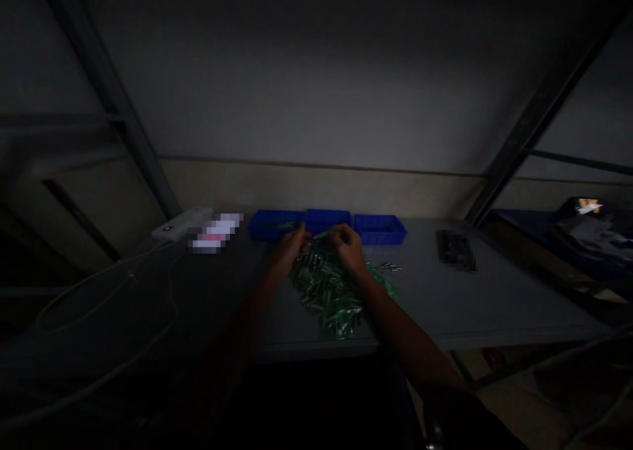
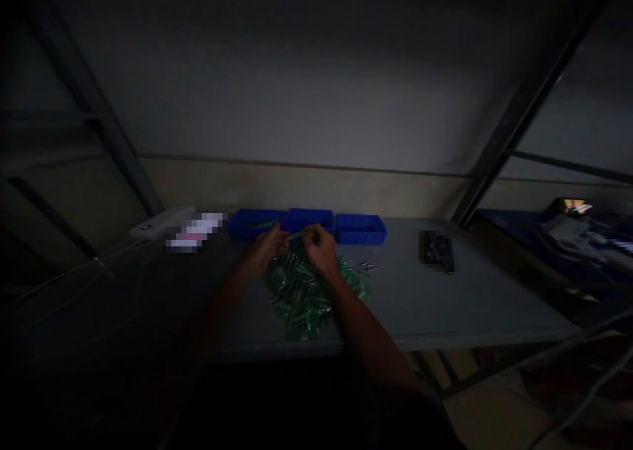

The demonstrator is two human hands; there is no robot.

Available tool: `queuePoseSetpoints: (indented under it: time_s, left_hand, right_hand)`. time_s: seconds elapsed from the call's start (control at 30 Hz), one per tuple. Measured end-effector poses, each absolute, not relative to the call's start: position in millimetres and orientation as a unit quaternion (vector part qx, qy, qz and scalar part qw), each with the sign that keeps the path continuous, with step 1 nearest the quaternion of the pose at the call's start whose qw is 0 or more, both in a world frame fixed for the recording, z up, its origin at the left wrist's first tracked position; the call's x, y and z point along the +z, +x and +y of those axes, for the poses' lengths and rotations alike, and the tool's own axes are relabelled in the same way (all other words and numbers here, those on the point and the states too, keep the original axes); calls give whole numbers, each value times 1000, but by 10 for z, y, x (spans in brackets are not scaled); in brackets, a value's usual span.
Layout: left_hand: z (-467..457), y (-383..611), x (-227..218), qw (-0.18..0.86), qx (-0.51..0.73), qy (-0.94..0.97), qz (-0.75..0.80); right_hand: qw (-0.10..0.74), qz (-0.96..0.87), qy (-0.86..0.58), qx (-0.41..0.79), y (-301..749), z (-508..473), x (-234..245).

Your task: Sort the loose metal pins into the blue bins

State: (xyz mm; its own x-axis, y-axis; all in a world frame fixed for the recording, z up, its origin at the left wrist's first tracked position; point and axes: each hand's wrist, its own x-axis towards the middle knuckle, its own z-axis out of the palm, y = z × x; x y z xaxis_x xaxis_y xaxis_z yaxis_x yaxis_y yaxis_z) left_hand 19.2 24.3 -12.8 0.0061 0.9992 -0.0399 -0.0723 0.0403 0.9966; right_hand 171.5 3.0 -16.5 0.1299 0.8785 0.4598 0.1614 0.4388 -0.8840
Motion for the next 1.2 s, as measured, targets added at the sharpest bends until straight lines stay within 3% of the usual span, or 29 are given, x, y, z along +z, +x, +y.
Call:
queuePoseSetpoints:
  time_s: [0.2,0.37,0.63,0.97,1.2]
  left_hand:
    - [157,177,-61,615,492,475,393]
    - [189,151,-100,606,530,475,354]
    - [157,216,-103,582,533,508,345]
    - [230,199,-164,510,535,531,414]
    - [166,256,-92,562,478,493,462]
  right_hand:
    - [594,-626,-427,269,1623,-43,-147]
    - [610,-563,-460,315,1610,-23,-116]
    - [552,-580,-445,401,1604,27,-155]
    - [623,-511,-468,364,1548,73,-187]
    - [615,-582,-481,228,1622,58,-195]
